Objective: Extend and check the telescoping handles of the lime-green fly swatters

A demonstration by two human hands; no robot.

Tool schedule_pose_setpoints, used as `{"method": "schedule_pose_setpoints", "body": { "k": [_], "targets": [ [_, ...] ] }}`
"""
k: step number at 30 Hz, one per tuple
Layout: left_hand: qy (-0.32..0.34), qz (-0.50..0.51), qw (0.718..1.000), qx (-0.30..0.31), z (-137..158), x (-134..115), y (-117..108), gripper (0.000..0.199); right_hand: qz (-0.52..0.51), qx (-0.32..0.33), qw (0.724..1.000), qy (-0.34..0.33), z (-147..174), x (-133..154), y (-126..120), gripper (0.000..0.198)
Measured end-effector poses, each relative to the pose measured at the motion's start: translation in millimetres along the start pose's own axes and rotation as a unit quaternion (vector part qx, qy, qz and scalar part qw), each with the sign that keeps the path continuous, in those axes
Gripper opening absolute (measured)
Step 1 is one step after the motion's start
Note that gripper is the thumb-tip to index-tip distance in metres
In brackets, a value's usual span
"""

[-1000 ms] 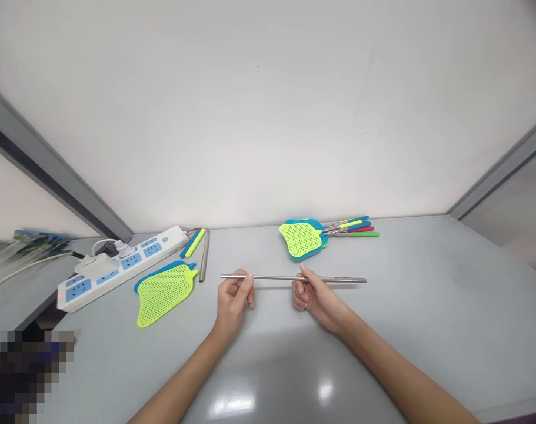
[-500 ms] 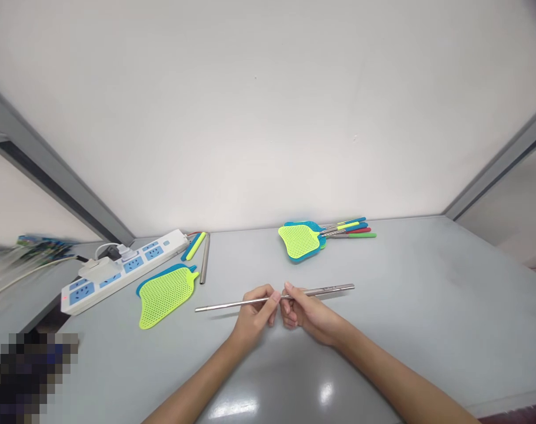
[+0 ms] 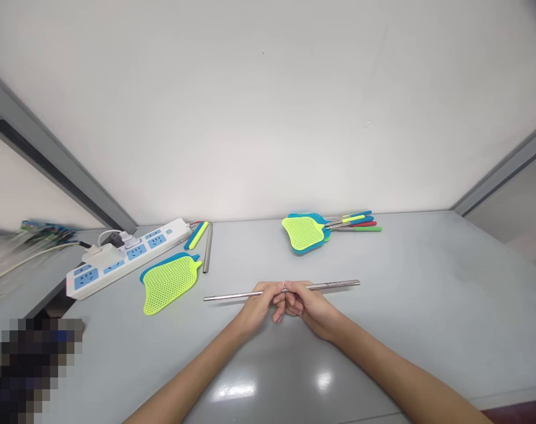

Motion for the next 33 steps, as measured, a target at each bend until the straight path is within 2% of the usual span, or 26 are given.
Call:
{"method": "schedule_pose_setpoints", "body": {
  "k": [8, 16, 21, 25, 27, 30, 31, 33],
  "targets": [
    [-0.006, 0.078, 0.997, -0.023, -0.1, 5.2, -1.1, 0.036, 0.003, -0.083, 0.997, 0.004, -0.1, -1.3, -9.2, 0.036],
    [0.013, 0.076, 0.996, -0.042, 0.4, 0.2, -4.3, 0.042, -0.018, -0.089, 0.996, 0.008, -3.5, -3.6, -9.6, 0.035],
    [0.018, 0.058, 0.997, -0.046, 0.1, 2.2, -5.1, 0.039, -0.018, -0.096, 0.995, 0.009, -3.8, -6.6, -11.8, 0.037],
    [0.026, 0.056, 0.997, -0.048, -0.2, 0.0, -6.1, 0.037, -0.012, -0.049, 0.999, 0.011, -4.6, -0.3, -12.2, 0.036],
    [0.042, 0.084, 0.992, -0.080, 0.8, -4.5, -15.1, 0.039, -0.039, -0.041, 0.998, 0.008, -4.6, 6.7, -19.3, 0.038],
    [0.094, 0.125, 0.968, -0.194, 7.9, -14.5, -46.3, 0.039, -0.068, -0.088, 0.993, -0.028, -3.4, 22.9, -40.1, 0.038],
    [0.105, 0.125, 0.958, -0.237, 11.7, -16.6, -58.0, 0.037, -0.059, -0.102, 0.992, -0.037, -2.8, 27.4, -45.3, 0.038],
    [0.102, 0.086, 0.949, -0.284, 16.1, -19.1, -74.0, 0.029, -0.036, -0.115, 0.991, -0.055, -1.9, 35.3, -50.8, 0.039]
  ]
}}
Point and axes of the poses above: each hand's wrist, its own z-axis away from the middle knuckle, its own y-axis out of the palm, x = y × z, the point moved 9 cm from there along -z, towards the middle knuckle, and after that the axes turned 3 degrees about -z, right-handed, at the moved point
